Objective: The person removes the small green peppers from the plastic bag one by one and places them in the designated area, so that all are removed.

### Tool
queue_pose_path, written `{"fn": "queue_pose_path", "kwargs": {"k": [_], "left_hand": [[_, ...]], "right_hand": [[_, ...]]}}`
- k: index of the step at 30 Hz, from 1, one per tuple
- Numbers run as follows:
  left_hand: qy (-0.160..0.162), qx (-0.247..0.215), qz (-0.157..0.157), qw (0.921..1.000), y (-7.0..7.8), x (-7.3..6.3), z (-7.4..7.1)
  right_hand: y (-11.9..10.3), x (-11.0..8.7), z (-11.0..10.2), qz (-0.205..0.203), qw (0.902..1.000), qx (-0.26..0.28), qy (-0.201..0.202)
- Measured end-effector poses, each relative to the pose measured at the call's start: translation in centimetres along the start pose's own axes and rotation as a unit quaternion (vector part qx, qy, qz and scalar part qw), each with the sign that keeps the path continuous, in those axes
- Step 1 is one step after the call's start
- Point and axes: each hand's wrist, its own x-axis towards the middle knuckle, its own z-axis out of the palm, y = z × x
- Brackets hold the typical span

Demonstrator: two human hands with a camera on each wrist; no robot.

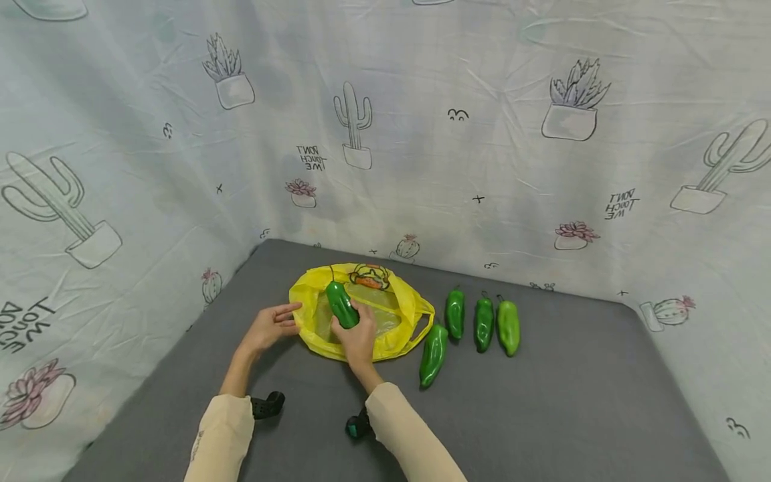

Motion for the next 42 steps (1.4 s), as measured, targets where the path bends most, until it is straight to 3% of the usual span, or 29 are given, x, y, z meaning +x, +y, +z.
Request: {"fn": "queue_pose_path", "kwargs": {"k": [5,14,19,27,42], "left_hand": [[-0.006,-0.002,0.007,1.0,0.0,-0.1,-0.2],[-0.004,0.002,0.013,0.9999,-0.3,-0.3,-0.3],[-0.006,0.004,0.013,0.9999,-0.3,-0.4,-0.4],[-0.005,0.008,0.013,0.9999,-0.2,-0.4,-0.4],[-0.002,0.013,0.001,0.9999,-0.2,-0.4,-0.3]], "right_hand": [[-0.1,0.3,-0.7,-0.014,0.9991,0.007,0.041],[-1.7,0.9,-3.6,-0.044,0.9961,0.042,0.064],[-2.7,1.0,-5.7,-0.019,0.9962,0.037,0.077],[-8.9,0.9,-10.3,0.017,0.9949,0.057,0.081],[-9.2,-0.4,-16.6,0.021,0.9921,0.073,0.1]]}}
